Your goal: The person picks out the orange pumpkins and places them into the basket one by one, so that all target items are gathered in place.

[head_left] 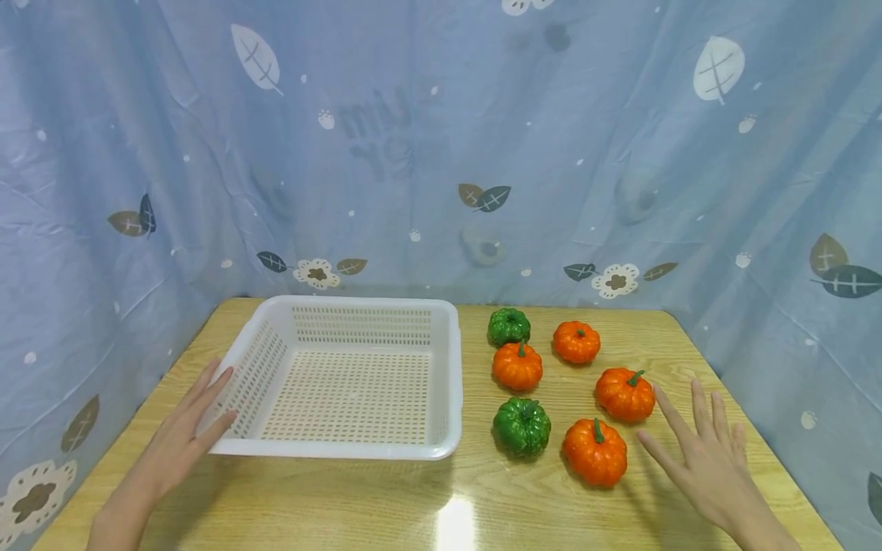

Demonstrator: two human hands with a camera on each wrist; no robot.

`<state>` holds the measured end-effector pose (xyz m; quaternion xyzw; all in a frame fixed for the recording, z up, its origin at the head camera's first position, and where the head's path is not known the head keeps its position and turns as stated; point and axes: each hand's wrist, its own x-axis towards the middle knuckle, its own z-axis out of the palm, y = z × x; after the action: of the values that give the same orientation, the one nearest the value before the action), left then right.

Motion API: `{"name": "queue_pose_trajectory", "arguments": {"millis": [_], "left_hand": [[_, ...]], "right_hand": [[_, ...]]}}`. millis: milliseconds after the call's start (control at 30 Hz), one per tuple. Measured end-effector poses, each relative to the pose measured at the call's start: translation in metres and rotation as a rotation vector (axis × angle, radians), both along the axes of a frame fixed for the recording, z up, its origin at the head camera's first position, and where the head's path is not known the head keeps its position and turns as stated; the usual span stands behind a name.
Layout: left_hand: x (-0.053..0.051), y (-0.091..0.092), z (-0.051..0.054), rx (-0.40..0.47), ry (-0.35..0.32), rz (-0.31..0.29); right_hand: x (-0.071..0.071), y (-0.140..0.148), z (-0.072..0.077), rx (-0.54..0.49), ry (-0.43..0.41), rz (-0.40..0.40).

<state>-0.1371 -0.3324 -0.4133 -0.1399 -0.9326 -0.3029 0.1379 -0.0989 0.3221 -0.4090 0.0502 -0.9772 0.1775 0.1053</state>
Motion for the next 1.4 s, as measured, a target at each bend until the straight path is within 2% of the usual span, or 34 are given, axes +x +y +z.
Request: {"name": "queue_pose_trajectory", "arguments": {"millis": [133, 367, 533, 733, 900, 1033, 1167, 1400], "left_hand": [[0.000, 0.001, -0.003, 0.014, 0.051, -0.004], [-0.001, 0.001, -0.007, 0.021, 0.150, -0.020], [-0.001, 0.000, -0.008, 0.033, 0.156, -0.019], [-0.001, 0.000, -0.009, 0.037, 0.169, -0.021], [-0.002, 0.001, -0.009, 0.046, 0.170, -0.023], [-0.001, 0.001, -0.010, 0.042, 0.170, -0.020], [0.000, 0.001, -0.011, 0.035, 0.167, -0.015], [0.000, 0.000, -0.008, 0.030, 0.113, 0.011]], "right_hand": [[-0.002, 0.009, -0.001, -0.102, -0.059, 0.064], [-0.012, 0.031, -0.003, -0.408, -0.244, 0.182], [-0.017, 0.044, -0.009, -0.591, -0.334, 0.271], [-0.025, 0.049, -0.011, -0.782, -0.486, 0.361], [-0.036, 0.049, -0.017, -0.916, -0.567, 0.532], [-0.046, 0.047, -0.025, -1.046, -0.689, 0.698], [-0.051, 0.042, -0.031, -1.084, -0.758, 0.778], [-0.055, 0.030, -0.033, -0.996, -0.751, 0.744]]}}
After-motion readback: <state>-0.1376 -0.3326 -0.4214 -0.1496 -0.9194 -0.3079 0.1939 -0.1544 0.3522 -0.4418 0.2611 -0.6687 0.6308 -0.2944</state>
